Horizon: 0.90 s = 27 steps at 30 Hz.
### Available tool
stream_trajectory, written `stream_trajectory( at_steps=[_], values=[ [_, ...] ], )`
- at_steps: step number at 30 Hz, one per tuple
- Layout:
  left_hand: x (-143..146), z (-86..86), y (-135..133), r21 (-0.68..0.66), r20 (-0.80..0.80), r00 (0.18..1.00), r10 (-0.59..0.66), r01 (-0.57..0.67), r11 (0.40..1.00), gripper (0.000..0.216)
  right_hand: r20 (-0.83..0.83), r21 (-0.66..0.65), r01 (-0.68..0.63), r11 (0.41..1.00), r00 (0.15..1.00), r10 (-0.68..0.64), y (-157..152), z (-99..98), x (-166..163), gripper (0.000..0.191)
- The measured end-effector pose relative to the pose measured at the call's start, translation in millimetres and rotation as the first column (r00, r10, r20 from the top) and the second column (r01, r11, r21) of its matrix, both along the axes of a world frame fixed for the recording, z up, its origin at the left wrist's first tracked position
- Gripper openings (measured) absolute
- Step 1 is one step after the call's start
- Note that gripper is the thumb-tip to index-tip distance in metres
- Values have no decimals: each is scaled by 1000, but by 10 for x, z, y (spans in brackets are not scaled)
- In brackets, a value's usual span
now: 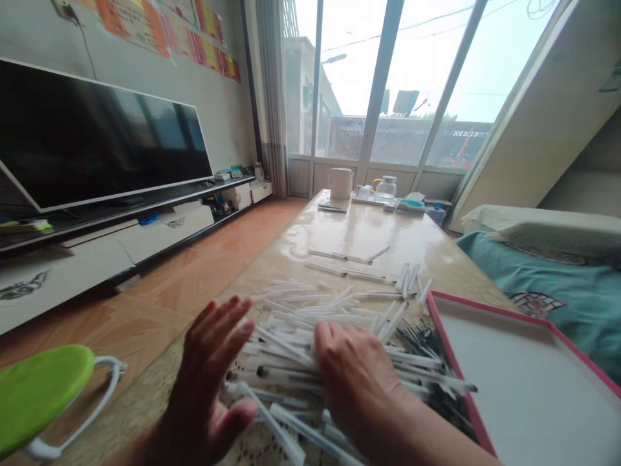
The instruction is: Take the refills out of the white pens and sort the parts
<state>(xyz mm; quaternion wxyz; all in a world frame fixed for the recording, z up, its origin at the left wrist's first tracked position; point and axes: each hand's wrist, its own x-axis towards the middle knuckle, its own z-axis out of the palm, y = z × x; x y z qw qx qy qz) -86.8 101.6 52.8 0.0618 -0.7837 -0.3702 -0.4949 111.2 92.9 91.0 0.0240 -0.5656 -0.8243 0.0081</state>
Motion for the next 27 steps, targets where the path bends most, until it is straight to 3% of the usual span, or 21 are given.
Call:
stream_trajectory(
  at_steps=[1, 3, 6, 11, 15, 17, 19, 22, 24, 27],
  values=[
    [38, -47, -102, 23, -183, 981, -62, 67, 998, 60, -9, -12, -30, 999, 1000, 30, -45, -86, -84, 18],
    [97, -160, -209, -12, -404, 907, -115, 121, 993, 73, -31, -3, -94, 996, 995, 94, -79, -248, -214, 33],
    [113, -331, -188, -101, -549, 821, -159, 123, 987, 85, -40, -23, -7, 1000, 999, 6, -81, -438, -294, 25],
    [86, -527, -116, -182, -537, 816, -212, 133, 974, 86, -132, 18, 43, 999, 990, -41, -146, -609, -241, 33],
    [112, -558, -170, -242, -502, 834, -229, 119, 963, 87, -253, 38, -1, 999, 967, 11, -281, -597, -143, 71],
    [128, -548, -191, -240, -487, 843, -228, 122, 963, 90, -324, 75, -30, 997, 944, 53, -337, -533, -56, 71],
    [146, -525, -195, -235, -489, 845, -218, 113, 965, 96, -407, 115, -12, 993, 912, 58, -324, -445, 72, 55],
    [179, -457, -175, -278, -543, 804, -242, 99, 955, 97, -429, 147, 100, 984, 903, -28, -96, -337, 306, 28],
    [208, -403, -156, -321, -580, 763, -284, 106, 941, 92, -358, 124, 76, 989, 933, -27, 160, -326, 428, 34],
    [248, -357, -132, -347, -591, 731, -342, 152, 925, 88, -281, 8, -84, 996, 956, 83, 529, -393, 470, 47]
  ],
)
